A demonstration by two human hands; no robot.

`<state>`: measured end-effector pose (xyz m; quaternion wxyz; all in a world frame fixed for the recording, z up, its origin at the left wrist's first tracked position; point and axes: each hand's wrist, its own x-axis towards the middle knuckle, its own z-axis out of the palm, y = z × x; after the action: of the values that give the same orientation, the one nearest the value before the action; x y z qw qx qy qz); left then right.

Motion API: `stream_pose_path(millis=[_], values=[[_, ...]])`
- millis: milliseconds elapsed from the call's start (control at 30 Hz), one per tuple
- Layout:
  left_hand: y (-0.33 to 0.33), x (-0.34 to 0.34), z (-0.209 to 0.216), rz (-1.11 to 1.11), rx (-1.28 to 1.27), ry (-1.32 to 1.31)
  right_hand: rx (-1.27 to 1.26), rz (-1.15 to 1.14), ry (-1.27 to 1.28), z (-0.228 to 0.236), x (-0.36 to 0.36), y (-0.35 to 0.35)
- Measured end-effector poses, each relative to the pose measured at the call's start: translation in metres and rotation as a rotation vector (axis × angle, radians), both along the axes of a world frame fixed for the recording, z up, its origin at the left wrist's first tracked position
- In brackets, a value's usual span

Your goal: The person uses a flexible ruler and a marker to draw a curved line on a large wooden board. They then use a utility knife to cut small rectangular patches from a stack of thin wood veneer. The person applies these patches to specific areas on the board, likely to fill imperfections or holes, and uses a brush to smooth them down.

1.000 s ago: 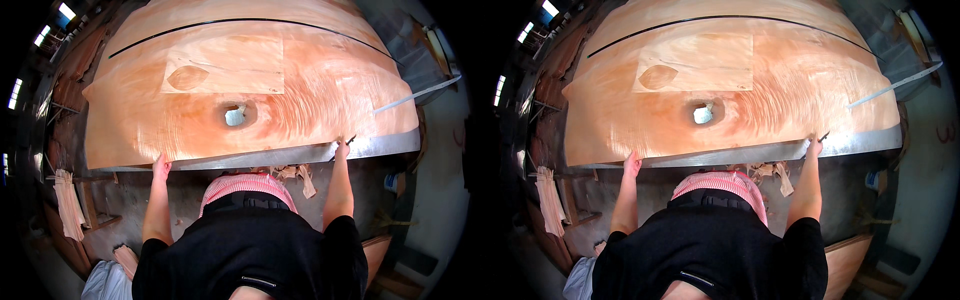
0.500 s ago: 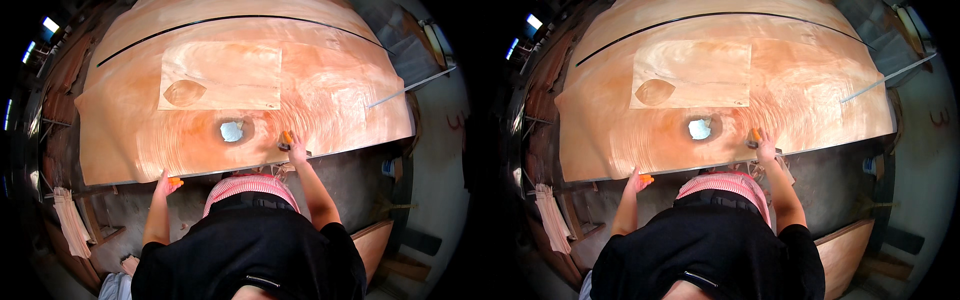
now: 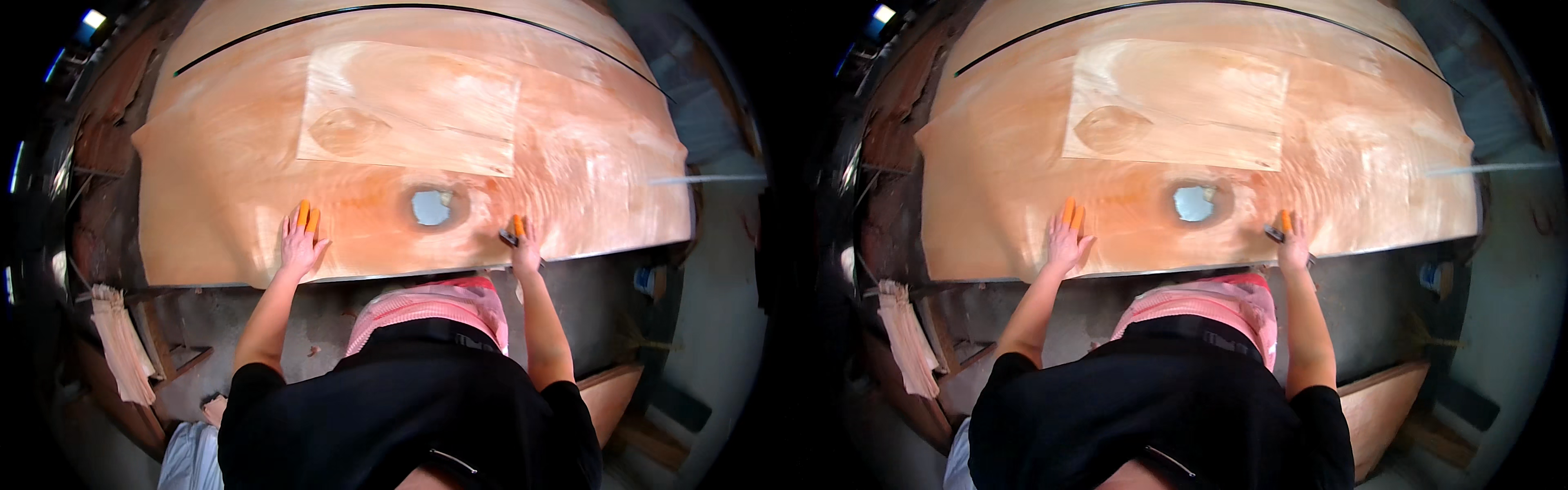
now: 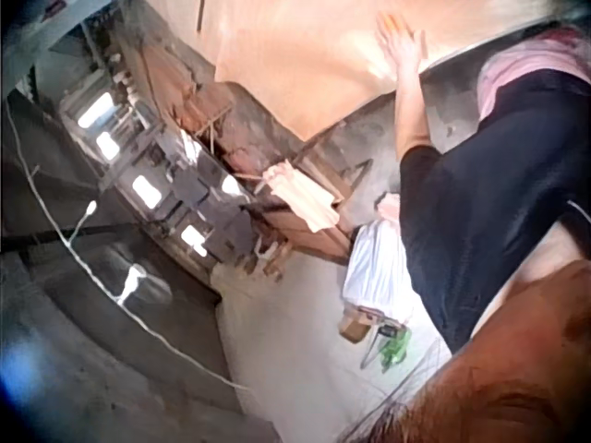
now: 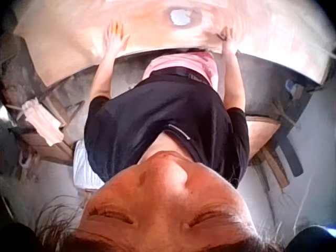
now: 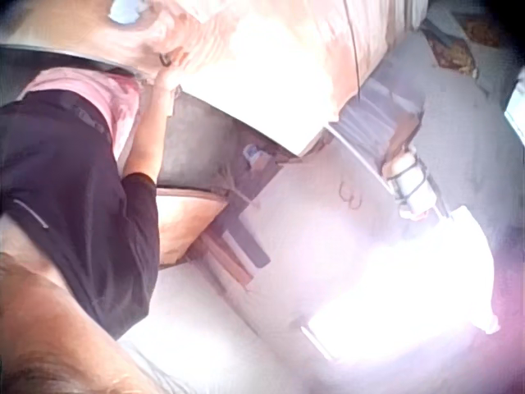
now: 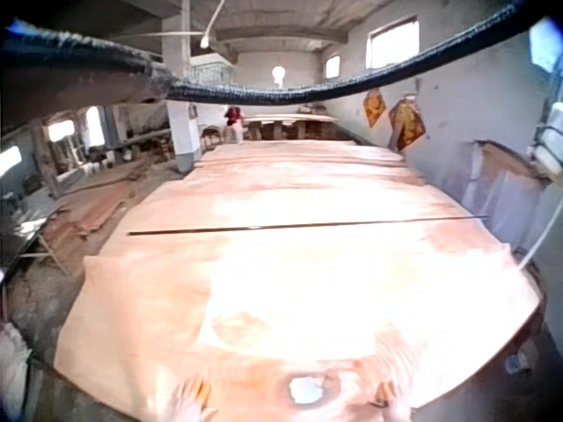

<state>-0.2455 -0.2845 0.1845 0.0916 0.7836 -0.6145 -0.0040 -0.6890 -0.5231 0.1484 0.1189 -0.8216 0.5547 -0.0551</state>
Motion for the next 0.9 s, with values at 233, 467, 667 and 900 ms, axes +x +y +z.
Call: stream_pose_path(millis=[233, 467, 667, 900], values=[[0.077, 0.074, -0.044, 0.412, 0.075, -0.074, -0.049, 0.036, 0.028, 0.014, 0.007, 0.003], [0.045, 0.073, -0.033, 0.572, -0.202, -0.001, 0.014, -0.029, -0.044, 0.022, 0.009, -0.004], [-0.096, -0.012, 0.004, 0.041, -0.225, 0.107, 0.420, -0.262, -0.449, 0.006, 0.035, -0.037], [-0.200, -0.046, -0.020, -0.165, -0.162, 0.005, 0.987, -0.700, -1.399, 0.038, 0.129, -0.070]])
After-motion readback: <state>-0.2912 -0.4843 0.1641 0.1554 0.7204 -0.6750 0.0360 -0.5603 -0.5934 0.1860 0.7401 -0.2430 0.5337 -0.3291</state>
